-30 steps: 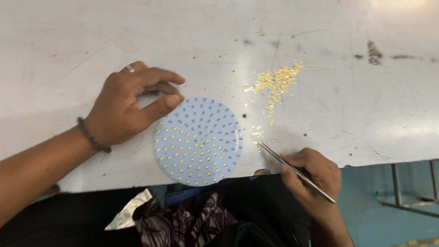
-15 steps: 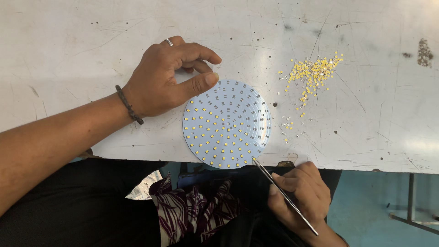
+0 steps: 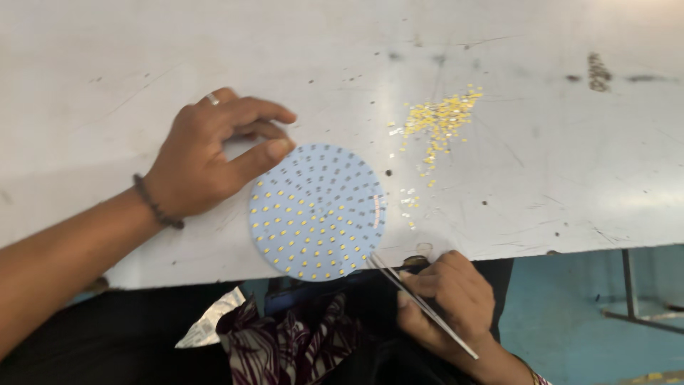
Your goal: The person uses tweezers to pick up small yellow LED chips from a pile on the table and places them one by one into designated spots on a circular LED board. The board is held steady with the left hand while the right hand positions each chip.
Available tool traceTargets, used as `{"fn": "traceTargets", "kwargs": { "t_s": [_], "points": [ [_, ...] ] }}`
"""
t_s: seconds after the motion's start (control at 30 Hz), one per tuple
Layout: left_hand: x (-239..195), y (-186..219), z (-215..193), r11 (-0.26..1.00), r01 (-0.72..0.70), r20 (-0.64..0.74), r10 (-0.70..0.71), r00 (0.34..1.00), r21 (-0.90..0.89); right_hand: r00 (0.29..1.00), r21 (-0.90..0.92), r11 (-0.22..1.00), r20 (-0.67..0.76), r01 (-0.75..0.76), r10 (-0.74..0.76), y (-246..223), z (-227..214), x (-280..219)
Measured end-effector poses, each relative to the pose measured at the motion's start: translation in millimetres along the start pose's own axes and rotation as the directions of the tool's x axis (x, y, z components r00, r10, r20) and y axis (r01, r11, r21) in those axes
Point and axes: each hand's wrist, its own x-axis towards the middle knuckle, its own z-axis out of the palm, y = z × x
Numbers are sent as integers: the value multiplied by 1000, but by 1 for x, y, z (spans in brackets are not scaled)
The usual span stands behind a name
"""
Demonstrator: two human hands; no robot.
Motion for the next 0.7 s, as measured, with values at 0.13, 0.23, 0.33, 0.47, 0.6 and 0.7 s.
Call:
{"fn": "traceTargets", "kwargs": {
  "t_s": [0.13, 0.23, 0.33, 0.47, 0.6, 0.7],
  "points": [
    [-2, 2, -1, 1000, -8, 5, 8, 1000, -16, 989, -82, 991, -112, -106, 97, 22, -11, 1],
    [-1, 2, -1, 998, 20, 13, -20, 1000, -53, 979, -73, 978, -77, -193, 188, 30, -17, -2],
    [-1, 1, -1, 996, 23, 18, -22, 1000, -81, 980, -83, 977, -64, -194, 189, 32, -18, -5],
    [0, 1, 0, 1000, -11, 3, 11, 1000, -23, 982, -54, 981, -46, -187, 185, 31, -18, -3],
    [-1, -2, 1, 1000, -11, -6, 11, 1000, -21, 987, 19, 987, 18, -162, 162, 24, -12, -1],
    [-2, -3, 0, 1000, -4, -8, 4, 1000, -29, 993, 70, 992, 66, -105, 100, 16, -5, 0]
  ]
}}
